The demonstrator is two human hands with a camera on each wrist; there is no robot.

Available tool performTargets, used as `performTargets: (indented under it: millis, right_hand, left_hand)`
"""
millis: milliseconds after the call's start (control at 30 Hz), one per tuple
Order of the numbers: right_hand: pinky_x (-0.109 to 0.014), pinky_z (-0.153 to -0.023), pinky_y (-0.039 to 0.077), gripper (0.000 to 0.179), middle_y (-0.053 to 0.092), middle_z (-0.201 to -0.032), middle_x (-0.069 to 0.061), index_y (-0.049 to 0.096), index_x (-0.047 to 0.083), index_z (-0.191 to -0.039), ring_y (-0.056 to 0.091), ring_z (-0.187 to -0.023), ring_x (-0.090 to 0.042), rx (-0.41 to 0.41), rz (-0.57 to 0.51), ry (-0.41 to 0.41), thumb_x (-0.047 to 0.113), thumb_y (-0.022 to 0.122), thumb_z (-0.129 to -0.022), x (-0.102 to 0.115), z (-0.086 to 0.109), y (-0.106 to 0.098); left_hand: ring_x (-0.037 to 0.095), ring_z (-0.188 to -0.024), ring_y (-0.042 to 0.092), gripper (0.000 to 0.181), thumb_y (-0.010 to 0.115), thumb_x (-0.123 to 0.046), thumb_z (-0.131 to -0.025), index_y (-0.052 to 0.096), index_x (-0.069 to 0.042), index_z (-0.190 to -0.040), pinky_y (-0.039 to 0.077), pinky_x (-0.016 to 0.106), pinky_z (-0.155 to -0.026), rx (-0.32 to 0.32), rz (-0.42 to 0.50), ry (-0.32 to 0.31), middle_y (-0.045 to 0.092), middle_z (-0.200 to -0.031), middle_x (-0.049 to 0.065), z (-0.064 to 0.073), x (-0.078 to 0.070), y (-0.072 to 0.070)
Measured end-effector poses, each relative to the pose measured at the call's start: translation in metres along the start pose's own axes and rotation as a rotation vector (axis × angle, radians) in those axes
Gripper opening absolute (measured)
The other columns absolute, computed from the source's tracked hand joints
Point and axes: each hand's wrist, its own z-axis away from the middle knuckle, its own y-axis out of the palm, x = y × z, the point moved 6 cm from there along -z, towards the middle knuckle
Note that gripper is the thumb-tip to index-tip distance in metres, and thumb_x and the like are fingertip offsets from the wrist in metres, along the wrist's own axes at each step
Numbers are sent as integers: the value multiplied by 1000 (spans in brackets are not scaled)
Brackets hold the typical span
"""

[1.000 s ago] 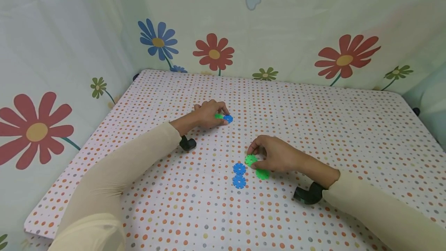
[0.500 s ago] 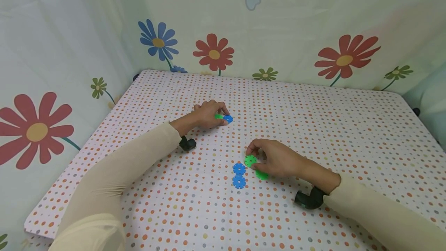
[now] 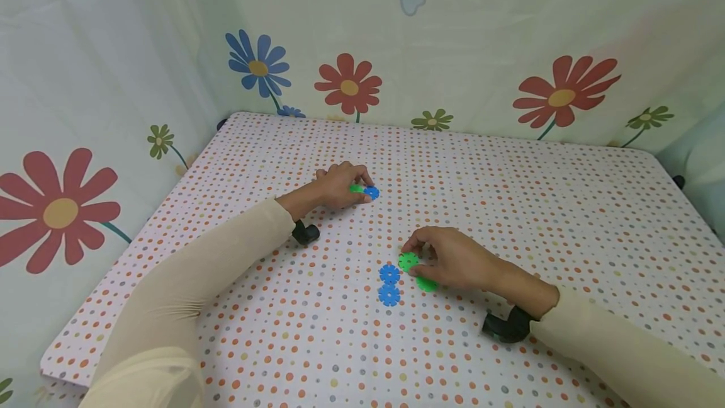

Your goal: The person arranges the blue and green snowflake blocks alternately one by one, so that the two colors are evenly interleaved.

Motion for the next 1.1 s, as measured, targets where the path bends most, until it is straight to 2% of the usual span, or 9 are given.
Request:
performTargets:
  millis: [233, 433, 767, 933, 1100]
  right_hand:
    - [-21, -63, 45, 25, 62, -80, 12, 70, 16, -106, 53, -69, -2, -3, -27, -16, 26, 79, -85, -1, 1, 2]
    - [-21, -63, 47, 27, 63, -80, 12, 71, 16, -109, 54, -69, -2, -10, -71, -31, 23, 80, -84, -3, 1, 3]
    - [-21, -57, 43, 29, 65, -81, 9, 72, 14, -113, 49, -61, -4, 36, -165, -24, 21, 78, -86, -6, -6, 4]
    - [-21, -55, 40, 29, 64, -80, 6, 72, 11, -114, 45, -58, -4, 41, -214, -25, 18, 77, -87, -9, -14, 0]
    - [-21, -52, 38, 28, 66, -78, 2, 73, 8, -114, 44, -56, -5, 1, -254, -28, 15, 76, -87, -17, -28, -9]
  left_hand:
    - [27, -115, 46, 29, 62, -46, -95, 57, -32, -120, 26, 54, -97, -4, -6, -2, 51, -126, 2, 0, 1, 0]
    - [27, -115, 46, 28, 62, -46, -95, 58, -32, -119, 26, 55, -98, -11, 1, 8, 51, -125, 1, 2, 1, -1]
    - [27, -115, 46, 29, 61, -45, -96, 57, -31, -121, 26, 56, -98, -5, 3, 9, 50, -126, 2, 3, 0, 0]
    - [27, -116, 46, 30, 61, -46, -96, 57, -32, -121, 26, 56, -99, -3, -4, 4, 50, -127, 2, 3, -1, -1]
    - [27, -116, 46, 30, 61, -46, -96, 57, -31, -121, 26, 55, -99, -7, -10, 4, 50, -127, 2, 3, -2, 0]
